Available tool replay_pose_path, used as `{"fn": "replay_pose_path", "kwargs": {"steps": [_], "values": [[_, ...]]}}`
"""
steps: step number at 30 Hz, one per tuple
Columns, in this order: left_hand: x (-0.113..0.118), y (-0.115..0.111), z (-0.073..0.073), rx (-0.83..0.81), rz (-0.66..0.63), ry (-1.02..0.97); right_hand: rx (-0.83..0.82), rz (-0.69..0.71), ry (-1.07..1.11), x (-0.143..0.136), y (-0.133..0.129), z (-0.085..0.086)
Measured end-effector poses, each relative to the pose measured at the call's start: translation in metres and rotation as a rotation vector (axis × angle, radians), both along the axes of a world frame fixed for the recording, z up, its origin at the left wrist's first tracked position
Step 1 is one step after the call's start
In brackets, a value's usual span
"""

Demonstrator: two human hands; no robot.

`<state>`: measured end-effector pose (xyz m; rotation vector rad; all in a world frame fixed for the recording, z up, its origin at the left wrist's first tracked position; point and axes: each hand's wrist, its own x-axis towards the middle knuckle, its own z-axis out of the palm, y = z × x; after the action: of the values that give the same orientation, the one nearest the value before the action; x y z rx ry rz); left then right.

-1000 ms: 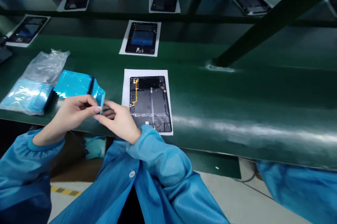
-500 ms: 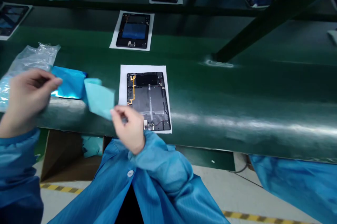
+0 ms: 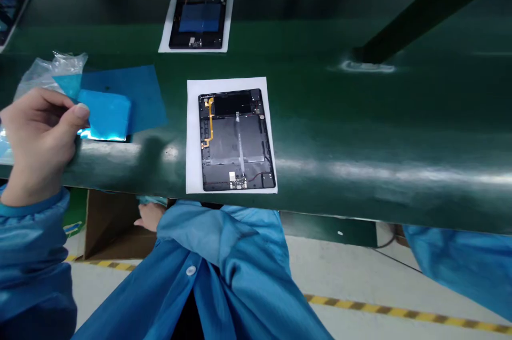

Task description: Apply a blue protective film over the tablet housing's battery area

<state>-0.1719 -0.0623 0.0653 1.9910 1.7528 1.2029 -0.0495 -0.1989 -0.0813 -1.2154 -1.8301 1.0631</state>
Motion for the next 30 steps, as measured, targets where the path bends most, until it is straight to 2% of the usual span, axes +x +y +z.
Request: {"fn": "replay_pose_path", "kwargs": {"steps": [2, 3, 4, 5, 7, 9, 12, 16, 19, 21, 23, 25, 28, 30], "values": [[0.006, -0.01, -0.005, -0.013, -0.013, -0.018, 0.078, 0.177, 0.023, 0.026, -0.009, 0.022], [0.01, -0.015, -0.008, -0.013, -0.021, -0.029, 0.173, 0.302, 0.04, 0.043, -0.012, 0.037], [0.016, -0.021, -0.012, -0.022, -0.038, -0.043, 0.235, 0.323, -0.019, 0.062, -0.01, 0.054], [0.023, -0.027, -0.016, -0.035, -0.061, -0.067, 0.303, 0.298, -0.066, 0.08, -0.005, 0.07], [0.043, -0.038, -0.026, -0.074, -0.1, -0.151, 0.369, 0.058, -0.204, 0.111, 0.015, 0.097], [0.065, -0.046, -0.037, -0.106, -0.114, -0.268, 0.425, -0.125, -0.325, 0.129, 0.042, 0.11], [0.093, -0.052, -0.049, -0.088, -0.088, -0.417, 0.495, -0.201, -0.428, 0.135, 0.07, 0.108], [0.106, -0.048, -0.051, -0.044, -0.095, -0.451, 0.568, -0.206, -0.379, 0.142, 0.075, 0.099], [0.101, -0.039, -0.038, 0.048, -0.164, -0.301, 0.553, -0.216, -0.26, 0.164, 0.073, 0.104], [0.095, -0.03, -0.024, 0.15, -0.217, -0.115, 0.522, -0.224, -0.183, 0.184, 0.075, 0.11], [0.092, -0.023, -0.01, 0.178, -0.293, 0.07, 0.501, -0.216, -0.152, 0.202, 0.08, 0.115], [0.094, -0.017, 0.002, 0.118, -0.342, 0.174, 0.5, -0.205, -0.152, 0.217, 0.085, 0.118], [0.103, -0.01, 0.014, -0.036, -0.319, 0.189, 0.512, -0.217, -0.152, 0.232, 0.093, 0.119], [0.11, -0.006, 0.02, -0.121, -0.355, 0.189, 0.526, -0.199, -0.138, 0.239, 0.098, 0.12]]}}
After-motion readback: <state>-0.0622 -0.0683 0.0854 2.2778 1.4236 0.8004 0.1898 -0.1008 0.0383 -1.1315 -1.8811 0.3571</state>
